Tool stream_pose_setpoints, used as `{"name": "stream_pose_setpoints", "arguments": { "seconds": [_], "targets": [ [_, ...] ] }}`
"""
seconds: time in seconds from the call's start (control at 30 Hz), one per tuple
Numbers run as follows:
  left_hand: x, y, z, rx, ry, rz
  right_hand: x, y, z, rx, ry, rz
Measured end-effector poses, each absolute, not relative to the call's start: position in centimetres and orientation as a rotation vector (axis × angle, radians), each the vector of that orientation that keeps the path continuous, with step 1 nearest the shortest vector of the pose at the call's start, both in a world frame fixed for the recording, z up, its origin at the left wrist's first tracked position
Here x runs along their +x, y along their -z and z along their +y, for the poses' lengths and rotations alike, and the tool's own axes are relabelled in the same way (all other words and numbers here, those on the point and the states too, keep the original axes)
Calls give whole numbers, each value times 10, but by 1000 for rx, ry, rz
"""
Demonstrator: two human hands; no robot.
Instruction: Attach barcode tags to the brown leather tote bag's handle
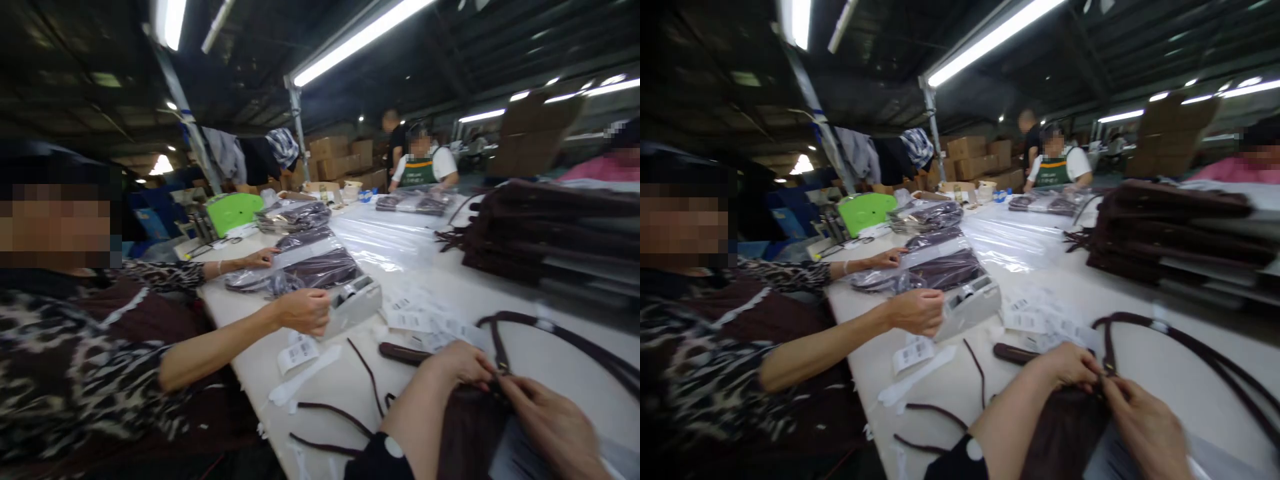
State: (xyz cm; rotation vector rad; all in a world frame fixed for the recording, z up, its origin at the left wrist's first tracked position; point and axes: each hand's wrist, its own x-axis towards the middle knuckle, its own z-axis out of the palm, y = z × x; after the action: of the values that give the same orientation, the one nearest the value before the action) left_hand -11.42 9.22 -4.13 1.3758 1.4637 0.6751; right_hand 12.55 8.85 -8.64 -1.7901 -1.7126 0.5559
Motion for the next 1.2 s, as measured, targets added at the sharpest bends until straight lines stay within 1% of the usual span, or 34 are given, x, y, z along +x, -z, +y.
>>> {"name": "stream_pose_setpoints", "arguments": {
  "seconds": [0.1,0.2,0.4,0.67,0.87,1.03,1.2],
  "targets": [
    [-30,58,104,1419,-600,1381,124,62,70,-1759,-650,-1749],
    [0,65,107,1439,-648,1336,114,57,78,-1698,-748,-1715],
    [-14,64,105,1370,-791,1239,119,64,86,-1802,-737,-1595],
    [-14,64,105,1295,-793,1091,116,59,78,-1928,-629,-1560],
    [-14,64,106,1237,-791,1110,108,57,74,-2014,-560,-1567],
    [-9,64,106,1218,-818,1171,107,59,77,-2029,-623,-1575],
    [-6,69,105,1231,-914,1214,108,57,77,-1945,-678,-1631]
  ]
}}
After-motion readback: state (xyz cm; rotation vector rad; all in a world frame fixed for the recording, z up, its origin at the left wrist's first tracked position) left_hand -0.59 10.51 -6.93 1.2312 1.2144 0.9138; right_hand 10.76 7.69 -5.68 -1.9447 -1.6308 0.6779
